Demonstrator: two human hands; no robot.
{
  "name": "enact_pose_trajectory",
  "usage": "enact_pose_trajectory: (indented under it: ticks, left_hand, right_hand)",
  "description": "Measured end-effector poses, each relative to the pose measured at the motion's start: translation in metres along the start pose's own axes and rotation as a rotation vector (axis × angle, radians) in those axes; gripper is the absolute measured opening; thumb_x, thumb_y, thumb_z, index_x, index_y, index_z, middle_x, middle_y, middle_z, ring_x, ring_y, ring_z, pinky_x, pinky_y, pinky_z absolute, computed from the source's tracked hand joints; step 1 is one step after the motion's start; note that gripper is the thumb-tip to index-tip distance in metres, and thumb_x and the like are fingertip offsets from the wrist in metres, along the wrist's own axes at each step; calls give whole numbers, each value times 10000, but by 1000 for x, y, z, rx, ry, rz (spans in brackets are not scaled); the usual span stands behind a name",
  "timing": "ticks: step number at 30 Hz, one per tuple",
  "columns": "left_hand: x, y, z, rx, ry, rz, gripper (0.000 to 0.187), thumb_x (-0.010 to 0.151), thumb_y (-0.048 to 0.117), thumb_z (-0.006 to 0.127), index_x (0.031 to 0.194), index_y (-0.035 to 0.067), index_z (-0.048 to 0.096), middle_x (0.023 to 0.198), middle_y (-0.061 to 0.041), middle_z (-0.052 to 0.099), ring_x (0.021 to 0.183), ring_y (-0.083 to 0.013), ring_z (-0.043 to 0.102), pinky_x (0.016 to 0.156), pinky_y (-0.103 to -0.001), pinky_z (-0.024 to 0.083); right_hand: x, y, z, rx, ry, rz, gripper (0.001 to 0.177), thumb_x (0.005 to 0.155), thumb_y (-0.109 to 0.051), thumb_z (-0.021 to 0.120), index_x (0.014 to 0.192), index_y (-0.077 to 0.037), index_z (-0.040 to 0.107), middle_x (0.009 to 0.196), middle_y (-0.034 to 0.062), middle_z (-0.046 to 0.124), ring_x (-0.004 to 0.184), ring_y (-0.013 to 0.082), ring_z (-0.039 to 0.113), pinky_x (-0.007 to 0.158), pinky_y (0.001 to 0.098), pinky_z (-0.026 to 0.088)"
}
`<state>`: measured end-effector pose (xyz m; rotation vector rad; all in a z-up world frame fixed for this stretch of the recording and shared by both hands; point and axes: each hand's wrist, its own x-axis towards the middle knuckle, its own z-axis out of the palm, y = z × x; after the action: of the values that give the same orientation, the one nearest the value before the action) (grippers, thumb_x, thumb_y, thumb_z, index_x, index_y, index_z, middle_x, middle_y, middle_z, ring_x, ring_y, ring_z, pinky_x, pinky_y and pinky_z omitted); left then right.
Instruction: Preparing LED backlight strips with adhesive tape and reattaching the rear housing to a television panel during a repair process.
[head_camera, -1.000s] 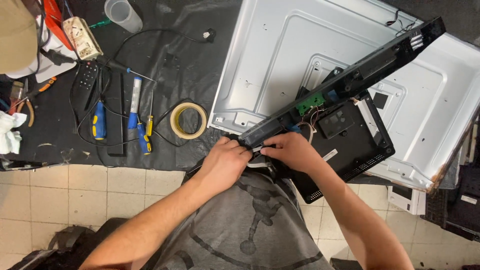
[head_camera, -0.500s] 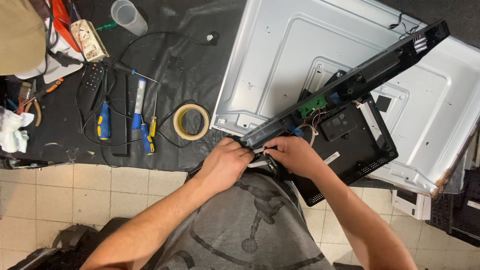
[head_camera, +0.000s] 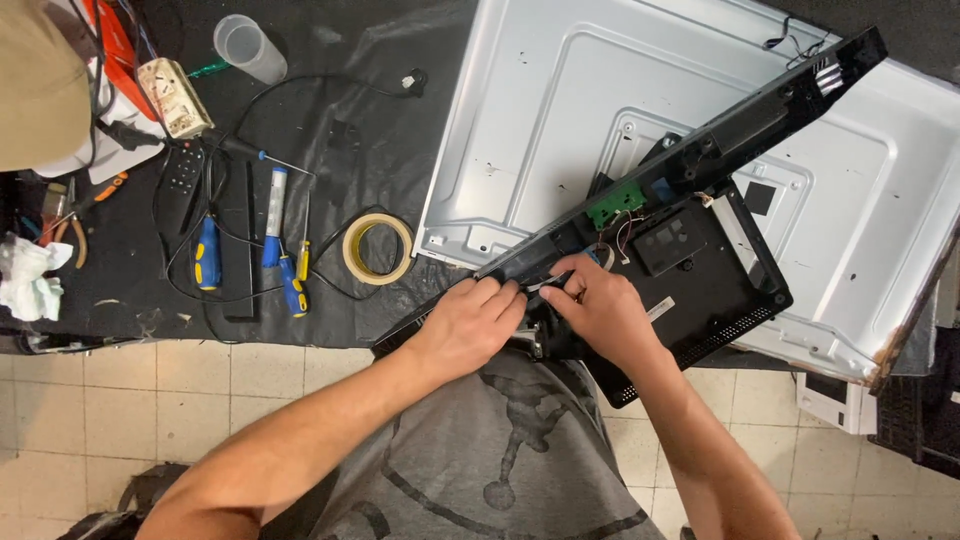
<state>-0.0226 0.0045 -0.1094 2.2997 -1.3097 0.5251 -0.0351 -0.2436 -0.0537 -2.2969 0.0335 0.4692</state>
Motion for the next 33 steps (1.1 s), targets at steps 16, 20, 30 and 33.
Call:
enact_pose_trajectory:
  ticks: [16, 20, 30, 33]
  left_hand:
    - [104, -13, -52, -579, 226, -343, 261, 1047, 12, 691, 1031, 213, 857, 1029, 66, 848, 828, -229, 744, 709, -312, 600]
    - [90, 13, -76, -717, 137, -393, 283, 993, 84, 766, 774, 262, 746, 746, 131, 750, 717, -198, 717, 679, -309, 604]
    - [49, 8, -86, -1104, -371, -1162, 98, 842, 76, 924, 939, 78, 929, 697, -103, 855, 661, -100, 666, 593, -297, 568]
    - [40, 1, -82, -1336, -460, -1038, 97, 872, -45, 862, 940, 12, 900, 738, -179, 867, 702, -195, 758, 665, -365, 612]
  right_hand:
    - [-24, 35, 62, 232, 466, 314, 306, 865, -281, 947, 897, -116, 691, 691, 24, 642, 662, 246, 717, 568, 381, 524]
    - [-27, 25, 60, 265, 469, 473, 368, 820, -358, 980, 826, -103, 714, 743, 34, 690, 717, 227, 732, 636, 388, 569]
    - [-30, 37, 39, 327, 698, 273, 528, 939, -167, 939, 1374, -34, 671, 935, 153, 709, 845, 315, 730, 803, 480, 599]
    - [-22, 40, 30, 81, 626, 166, 393, 955, -174, 891, 1320, -136, 753, 970, 93, 682, 832, 322, 758, 716, 487, 613]
